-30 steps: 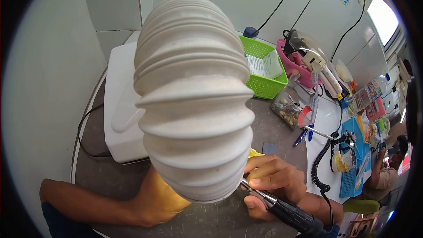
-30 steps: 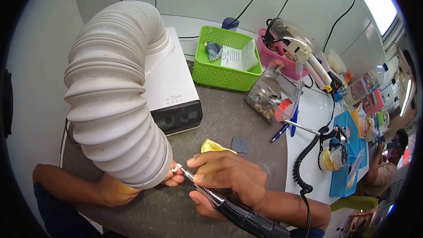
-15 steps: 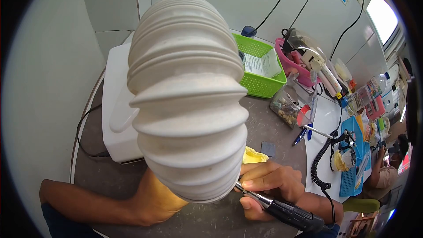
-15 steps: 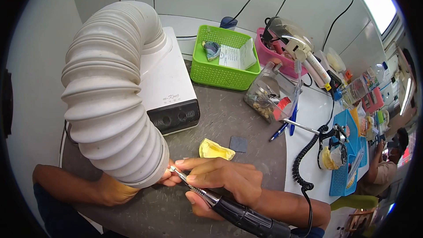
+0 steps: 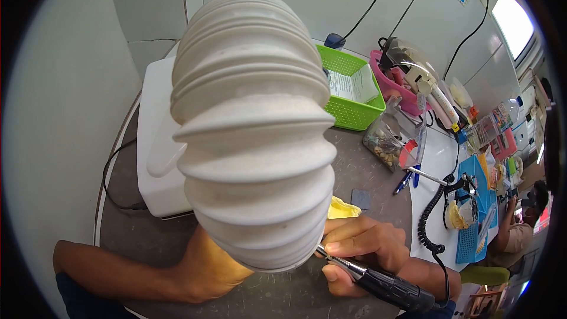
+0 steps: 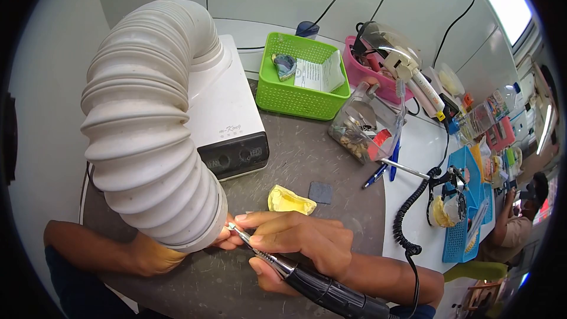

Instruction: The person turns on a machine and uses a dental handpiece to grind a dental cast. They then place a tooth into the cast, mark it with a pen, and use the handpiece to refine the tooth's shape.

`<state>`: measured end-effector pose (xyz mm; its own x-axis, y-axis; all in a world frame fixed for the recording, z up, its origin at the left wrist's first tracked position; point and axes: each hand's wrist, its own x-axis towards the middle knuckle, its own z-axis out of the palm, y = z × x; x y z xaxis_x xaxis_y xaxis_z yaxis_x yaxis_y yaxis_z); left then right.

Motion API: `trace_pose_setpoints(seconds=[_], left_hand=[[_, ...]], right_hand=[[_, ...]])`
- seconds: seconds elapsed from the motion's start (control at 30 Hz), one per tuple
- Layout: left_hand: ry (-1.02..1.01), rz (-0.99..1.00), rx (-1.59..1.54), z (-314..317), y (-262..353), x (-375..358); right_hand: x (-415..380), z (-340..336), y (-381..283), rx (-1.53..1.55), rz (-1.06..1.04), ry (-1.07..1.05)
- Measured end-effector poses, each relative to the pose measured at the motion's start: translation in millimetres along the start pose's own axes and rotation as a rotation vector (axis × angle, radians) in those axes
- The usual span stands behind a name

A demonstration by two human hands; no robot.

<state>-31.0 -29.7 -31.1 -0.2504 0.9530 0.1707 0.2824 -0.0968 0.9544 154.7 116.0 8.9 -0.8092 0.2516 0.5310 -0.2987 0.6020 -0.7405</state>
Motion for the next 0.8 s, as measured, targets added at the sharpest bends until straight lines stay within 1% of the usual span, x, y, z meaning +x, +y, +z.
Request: trace_pose_setpoints(seconds=[0.5,0.8], left_hand=[[0.011,-0.062,-0.092,0.6,5.3,1.9],[0.009,-0.050,-0.072,0.6,4.9,1.5]], right_hand=[[1.9,1.3,-0.4,-0.043,-0.025,0.016],[4.6,0.6,1.6,-0.039,-0.069,0.015]])
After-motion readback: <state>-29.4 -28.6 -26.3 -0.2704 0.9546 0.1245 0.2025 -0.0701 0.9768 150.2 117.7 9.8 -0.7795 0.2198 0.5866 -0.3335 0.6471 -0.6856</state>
